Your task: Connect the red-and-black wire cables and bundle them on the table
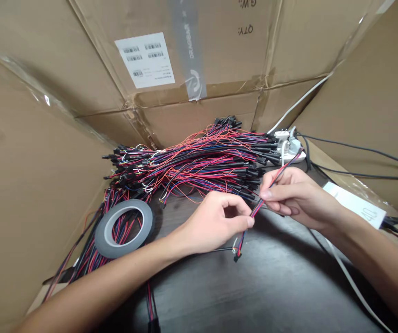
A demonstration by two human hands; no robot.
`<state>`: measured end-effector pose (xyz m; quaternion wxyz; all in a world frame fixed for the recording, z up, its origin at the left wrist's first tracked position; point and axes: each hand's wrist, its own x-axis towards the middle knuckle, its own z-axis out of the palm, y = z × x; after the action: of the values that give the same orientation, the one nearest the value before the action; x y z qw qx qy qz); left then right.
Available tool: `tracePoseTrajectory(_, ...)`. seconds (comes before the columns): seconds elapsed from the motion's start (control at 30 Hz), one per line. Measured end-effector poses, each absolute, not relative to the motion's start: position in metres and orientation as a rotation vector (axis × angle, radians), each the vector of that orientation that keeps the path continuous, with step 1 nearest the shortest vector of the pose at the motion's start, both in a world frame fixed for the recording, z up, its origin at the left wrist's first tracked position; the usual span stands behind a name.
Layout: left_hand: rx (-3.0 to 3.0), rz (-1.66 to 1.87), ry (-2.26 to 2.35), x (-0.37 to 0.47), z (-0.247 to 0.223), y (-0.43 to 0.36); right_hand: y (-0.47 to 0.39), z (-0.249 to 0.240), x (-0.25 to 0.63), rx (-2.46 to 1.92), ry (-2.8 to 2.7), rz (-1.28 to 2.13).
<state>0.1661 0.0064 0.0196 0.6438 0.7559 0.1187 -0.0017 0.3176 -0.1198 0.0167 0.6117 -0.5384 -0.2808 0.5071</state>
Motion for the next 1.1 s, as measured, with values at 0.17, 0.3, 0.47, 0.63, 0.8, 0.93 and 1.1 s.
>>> tracePoseTrajectory(0.17,1.617,0.051,0.338,0.167,0.015,0.003,-0.12,0.02,0.319,-1.276,-0.688,1.171)
tracePoseTrajectory(0.3,1.453,0.089,0.408,0.167,0.015,-0.001,-0.121,0.021,0.318,-1.281,-0.687,1.128)
tracePoseTrajectory(0.47,1.324,0.135,0.367,0.167,0.015,-0.004,-0.121,0.017,0.319,-1.265,-0.68,1.152)
tracePoseTrajectory(0.63,1.352,0.174,0.29,0.167,0.014,-0.004,-0.122,0.018,0.322,-1.255,-0.647,1.164)
tracePoseTrajectory(0.8,1.404,0.072,0.297,0.167,0.014,-0.001,-0.123,0.019,0.32,-1.26,-0.604,1.166)
tracePoseTrajectory(0.93,1.377,0.041,0.245,0.168,0.012,0.002,-0.122,0.017,0.318,-1.238,-0.596,1.191)
tracePoseTrajectory(1.1,1.371,0.054,0.232,0.168,0.012,0.002,-0.12,0.015,0.318,-1.241,-0.626,1.258)
